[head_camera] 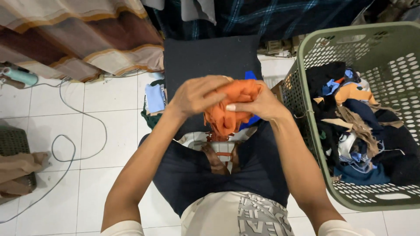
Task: The person sits on the floor and sorts through a pile of clothes, picking up items from a laundry basket and placing them on a small table. They handle an orange garment and a beige strip, folding and arranging them among other folded clothes.
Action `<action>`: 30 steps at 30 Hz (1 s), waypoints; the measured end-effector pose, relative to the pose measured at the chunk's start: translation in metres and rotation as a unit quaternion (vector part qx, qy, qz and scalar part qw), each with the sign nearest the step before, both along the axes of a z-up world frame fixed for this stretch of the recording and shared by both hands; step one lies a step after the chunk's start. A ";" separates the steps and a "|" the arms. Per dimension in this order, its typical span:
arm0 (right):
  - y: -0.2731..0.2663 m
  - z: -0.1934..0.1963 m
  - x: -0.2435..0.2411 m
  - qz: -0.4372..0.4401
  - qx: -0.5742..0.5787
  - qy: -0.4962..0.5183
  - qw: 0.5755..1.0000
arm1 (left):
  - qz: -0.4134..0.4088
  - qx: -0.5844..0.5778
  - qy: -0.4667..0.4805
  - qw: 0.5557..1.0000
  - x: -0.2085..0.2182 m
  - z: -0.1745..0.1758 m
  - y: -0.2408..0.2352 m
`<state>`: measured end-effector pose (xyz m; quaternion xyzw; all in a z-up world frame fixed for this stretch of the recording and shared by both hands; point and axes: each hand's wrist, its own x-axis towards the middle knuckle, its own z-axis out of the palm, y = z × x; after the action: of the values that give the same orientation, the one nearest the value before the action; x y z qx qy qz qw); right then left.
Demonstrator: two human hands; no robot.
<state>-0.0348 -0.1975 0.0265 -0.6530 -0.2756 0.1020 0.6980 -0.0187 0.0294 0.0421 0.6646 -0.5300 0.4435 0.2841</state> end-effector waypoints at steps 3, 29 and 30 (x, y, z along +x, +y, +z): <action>0.009 0.006 -0.005 -0.015 0.023 0.089 0.996 | 0.056 0.028 0.130 0.989 0.004 -0.012 0.026; 0.008 -0.014 0.048 -0.064 0.055 0.148 0.985 | -0.040 -0.381 0.702 0.600 -0.041 -0.144 0.031; 0.008 -0.014 0.049 -0.064 0.055 0.148 0.985 | -0.041 -0.381 0.702 0.600 -0.040 -0.150 0.033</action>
<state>0.0137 -0.1896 0.0125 -0.6076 -0.1325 0.1375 0.7710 -0.0592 0.0620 -0.1076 0.5802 0.0234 -0.0097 0.8141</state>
